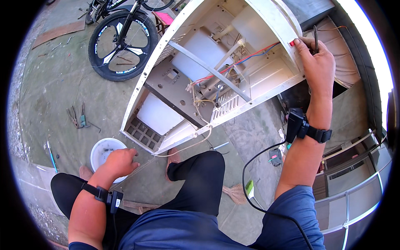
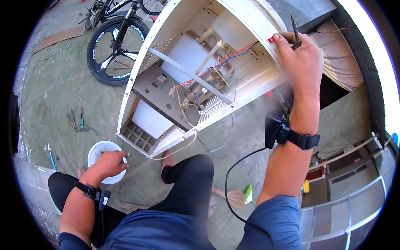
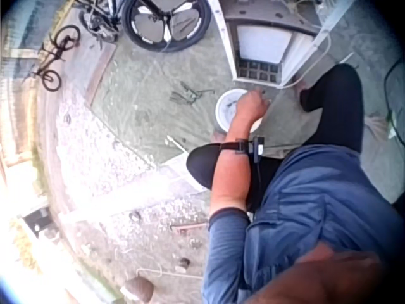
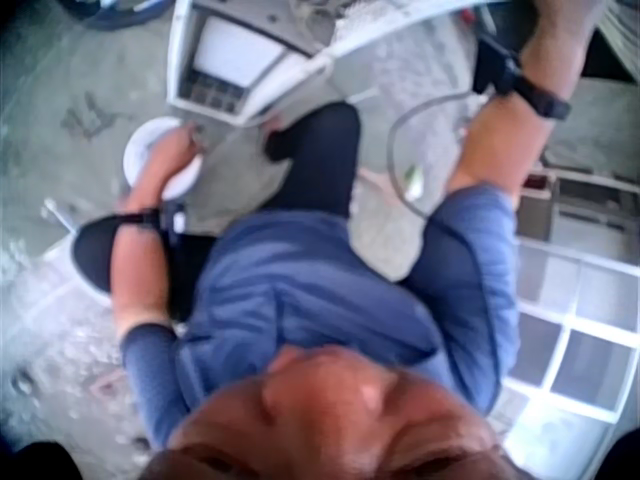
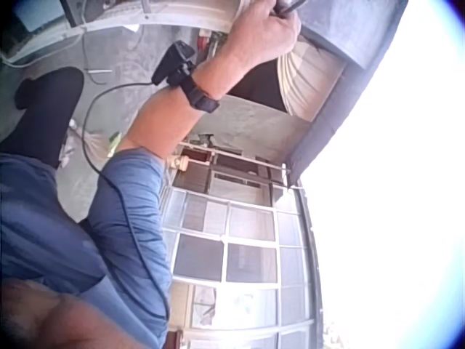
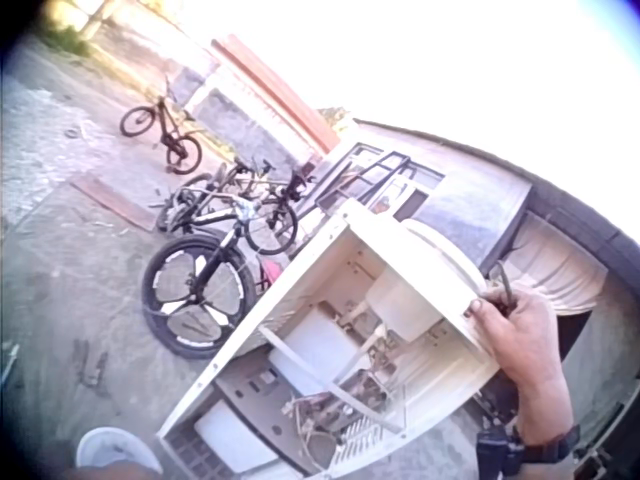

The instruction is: The person removes the top and back panels of a water dispenser using a screwdriver, then handles and adjusts the internal wires and a small electrical component by hand.

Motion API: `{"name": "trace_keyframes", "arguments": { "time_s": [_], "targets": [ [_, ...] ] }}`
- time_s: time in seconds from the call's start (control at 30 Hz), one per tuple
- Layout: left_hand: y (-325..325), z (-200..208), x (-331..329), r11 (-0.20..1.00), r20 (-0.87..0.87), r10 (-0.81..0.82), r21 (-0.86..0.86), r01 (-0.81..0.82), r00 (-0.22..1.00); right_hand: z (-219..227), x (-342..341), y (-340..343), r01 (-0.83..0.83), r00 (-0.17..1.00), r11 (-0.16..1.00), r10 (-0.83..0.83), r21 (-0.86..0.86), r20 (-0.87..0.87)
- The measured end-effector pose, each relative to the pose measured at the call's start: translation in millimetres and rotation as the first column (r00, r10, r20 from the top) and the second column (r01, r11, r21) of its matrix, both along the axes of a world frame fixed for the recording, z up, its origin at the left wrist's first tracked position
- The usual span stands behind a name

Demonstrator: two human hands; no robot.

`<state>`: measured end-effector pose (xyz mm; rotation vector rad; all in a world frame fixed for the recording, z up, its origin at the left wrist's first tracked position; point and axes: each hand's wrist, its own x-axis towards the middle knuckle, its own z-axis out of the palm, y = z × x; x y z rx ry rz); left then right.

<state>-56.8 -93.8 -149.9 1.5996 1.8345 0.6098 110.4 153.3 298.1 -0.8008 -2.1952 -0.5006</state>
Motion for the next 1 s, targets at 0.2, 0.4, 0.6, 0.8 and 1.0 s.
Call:
{"name": "trace_keyframes", "arguments": {
  "time_s": [0.2,0.4,0.6,0.8,1.0],
  "targets": [
    [1,2,0,1.0,0.0,-0.005,-0.011,0.005,1.0,1,-1,-6,0.018,0.998,1.0,-0.019,0.024,0.056],
    [1,2,1,0.999,0.006,-0.01,-0.041,0.01,1.0,-4,-5,-14,0.042,0.995,0.996,-0.048,0.081,0.083],
    [2,6,0,0.996,0.014,-0.018,-0.09,0.019,1.0,-1,-1,-3,-0.009,0.998,0.999,0.007,0.036,0.059],
    [3,5,1,0.996,0.004,-0.02,-0.09,0.021,1.0,-1,1,1,-0.02,1.0,1.0,0.019,0.021,0.006],
    [3,4,0,0.996,0.002,-0.024,-0.089,0.024,1.0,0,-1,-5,-0.005,1.0,1.0,0.005,-0.026,-0.008]
  ]
}}
